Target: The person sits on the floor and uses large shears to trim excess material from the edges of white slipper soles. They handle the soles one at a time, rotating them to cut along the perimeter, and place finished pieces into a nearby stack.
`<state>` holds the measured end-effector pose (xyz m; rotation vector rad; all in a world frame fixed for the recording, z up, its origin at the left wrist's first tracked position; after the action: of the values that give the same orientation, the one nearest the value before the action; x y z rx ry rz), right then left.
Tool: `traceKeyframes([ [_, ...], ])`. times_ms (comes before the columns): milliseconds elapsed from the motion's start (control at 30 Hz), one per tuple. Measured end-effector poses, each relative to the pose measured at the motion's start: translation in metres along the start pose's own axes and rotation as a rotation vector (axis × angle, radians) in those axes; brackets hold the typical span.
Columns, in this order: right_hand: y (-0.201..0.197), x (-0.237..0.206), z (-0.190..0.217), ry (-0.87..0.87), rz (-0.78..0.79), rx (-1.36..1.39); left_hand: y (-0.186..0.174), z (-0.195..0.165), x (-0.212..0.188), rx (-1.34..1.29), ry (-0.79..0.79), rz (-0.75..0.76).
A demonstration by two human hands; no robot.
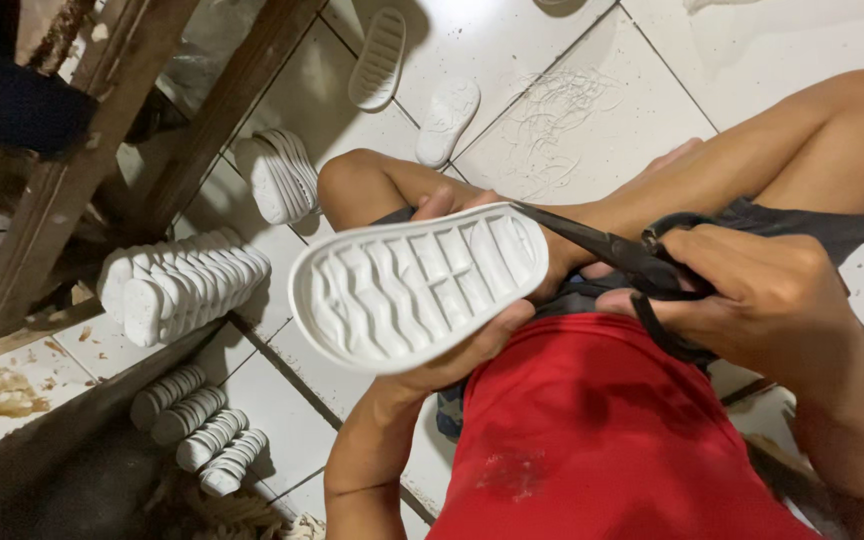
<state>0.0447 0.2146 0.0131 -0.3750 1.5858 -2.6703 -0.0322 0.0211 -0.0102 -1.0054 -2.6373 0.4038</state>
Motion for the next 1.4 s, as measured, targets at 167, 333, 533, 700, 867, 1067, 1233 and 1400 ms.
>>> traceKeyframes([
  [167,-0.006,0.003,-0.001,0.014,-0.019,0.013,-0.006,0.016,0.000,-0.605,-0.159,-0.122],
  [333,0.001,0.007,-0.001,0.000,0.079,0.002,-0.010,0.020,0.001,-0.754,-0.187,-0.194],
  [533,-0.004,0.009,0.009,-0.091,0.004,-0.067,0.000,0.005,0.016,-0.584,-0.178,0.012],
  [700,-0.002,0.016,-0.001,0.132,0.003,0.145,0.005,-0.012,0.028,-0.354,-0.084,0.217],
  [867,0.001,0.013,-0.003,0.148,-0.037,0.132,0.005,0.002,0.023,-0.305,-0.237,0.584],
  [1067,0.063,-0.009,-0.038,0.347,-0.017,0.934,0.006,-0.010,0.034,-0.683,-0.073,0.416],
  [1233,0.118,-0.036,-0.065,0.521,-0.148,1.309,0.008,0.002,0.036,-1.116,-0.241,0.192],
  [1400,0.114,-0.048,-0.065,0.800,0.074,1.325,0.003,0.017,0.033,-1.164,-0.285,-0.042],
])
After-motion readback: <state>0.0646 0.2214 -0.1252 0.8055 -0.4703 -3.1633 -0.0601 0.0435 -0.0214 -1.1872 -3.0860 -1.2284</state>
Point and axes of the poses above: each hand's wrist, its own x-axis towards the middle knuckle, its own y-axis out of the palm, z = x × y, the point moved 8 cm from there along x, towards the middle knuckle, and after that the axes turned 4 degrees about -x, right-handed, at the moved point
